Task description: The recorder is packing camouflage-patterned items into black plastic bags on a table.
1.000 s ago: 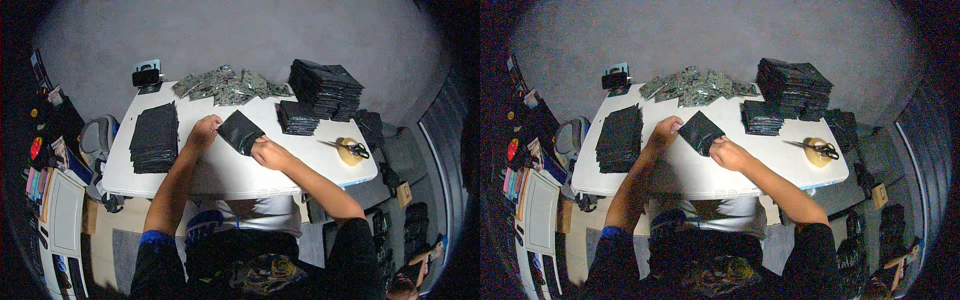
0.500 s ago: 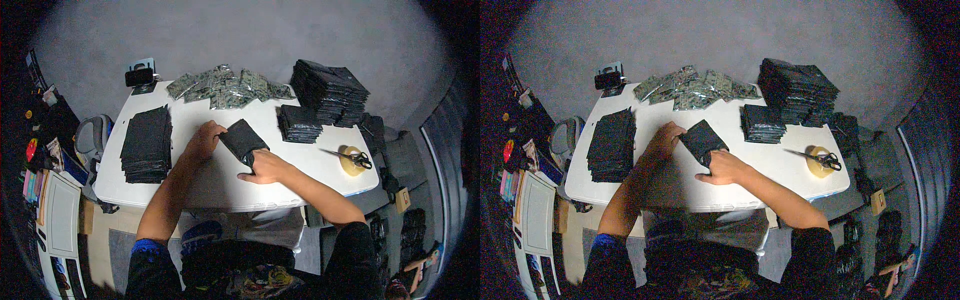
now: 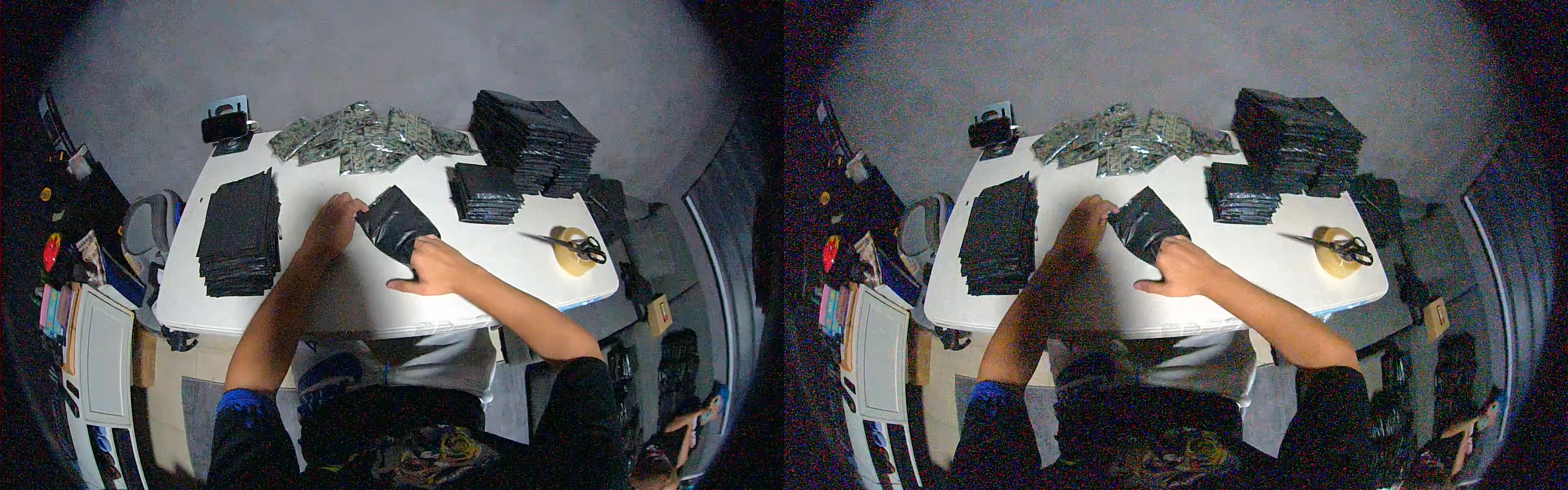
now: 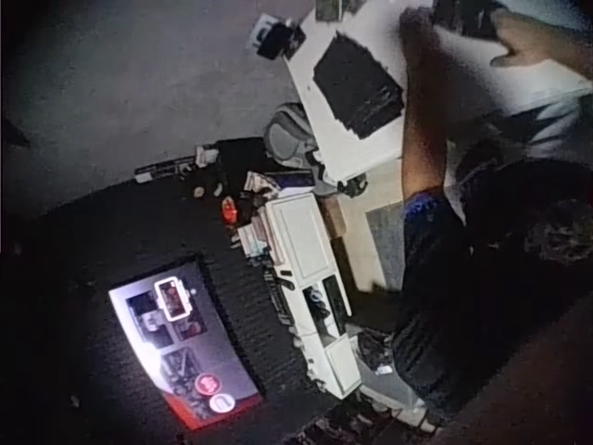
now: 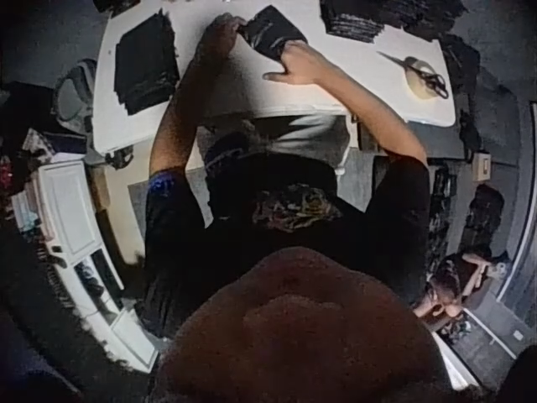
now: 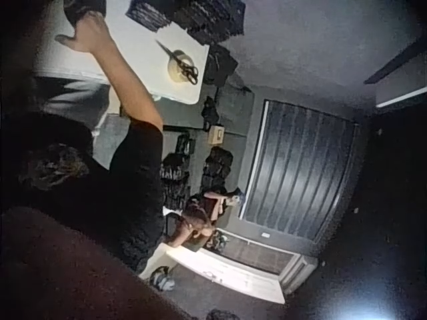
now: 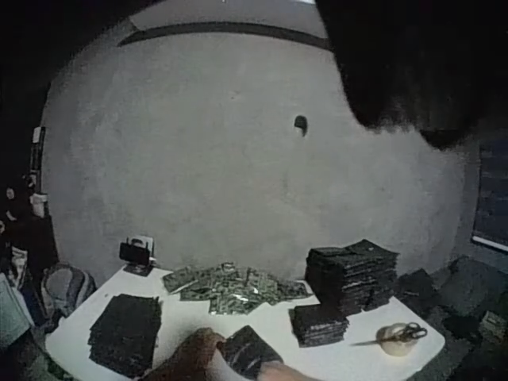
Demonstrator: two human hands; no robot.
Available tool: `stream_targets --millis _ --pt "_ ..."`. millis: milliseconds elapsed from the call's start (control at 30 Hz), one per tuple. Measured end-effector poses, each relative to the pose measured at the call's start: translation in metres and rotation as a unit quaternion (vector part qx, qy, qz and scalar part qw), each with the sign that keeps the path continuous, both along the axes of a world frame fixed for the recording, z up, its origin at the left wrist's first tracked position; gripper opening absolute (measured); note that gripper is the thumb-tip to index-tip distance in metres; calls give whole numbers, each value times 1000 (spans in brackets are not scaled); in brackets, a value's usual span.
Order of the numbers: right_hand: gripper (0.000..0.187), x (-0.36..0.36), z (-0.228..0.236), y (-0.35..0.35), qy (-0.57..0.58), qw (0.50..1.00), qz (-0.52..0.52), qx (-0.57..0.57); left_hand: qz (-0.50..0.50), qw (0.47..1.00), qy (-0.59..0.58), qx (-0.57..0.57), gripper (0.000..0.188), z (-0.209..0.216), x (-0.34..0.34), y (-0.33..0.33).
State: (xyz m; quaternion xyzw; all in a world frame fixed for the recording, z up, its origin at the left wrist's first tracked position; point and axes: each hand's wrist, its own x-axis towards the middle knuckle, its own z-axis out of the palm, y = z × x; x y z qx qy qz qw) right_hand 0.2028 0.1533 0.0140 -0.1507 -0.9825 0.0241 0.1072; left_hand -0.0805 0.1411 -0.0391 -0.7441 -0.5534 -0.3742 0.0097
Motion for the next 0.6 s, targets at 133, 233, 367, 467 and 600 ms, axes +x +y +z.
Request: stream_targets --millis 133,233,367,467,600 --pt "75 -15 6 3 -22 996 -12 -85 -21 997 34 59 28 -8 -5 -1" --pt "67 -21 7 6 -79 985 -61 -140 -33 997 17 69 29 -6 -7 1" --pt "89 -19 -18 17 68 991 -31 -109 -22 998 0 60 25 3 -7 2" --pt "81 -16 -13 19 -102 984 -41 -141 -20 998 3 60 23 5 -12 -4" --pt "84 -17 -2 5 -23 992 -31 -120 2 996 8 87 22 3 -18 -11"
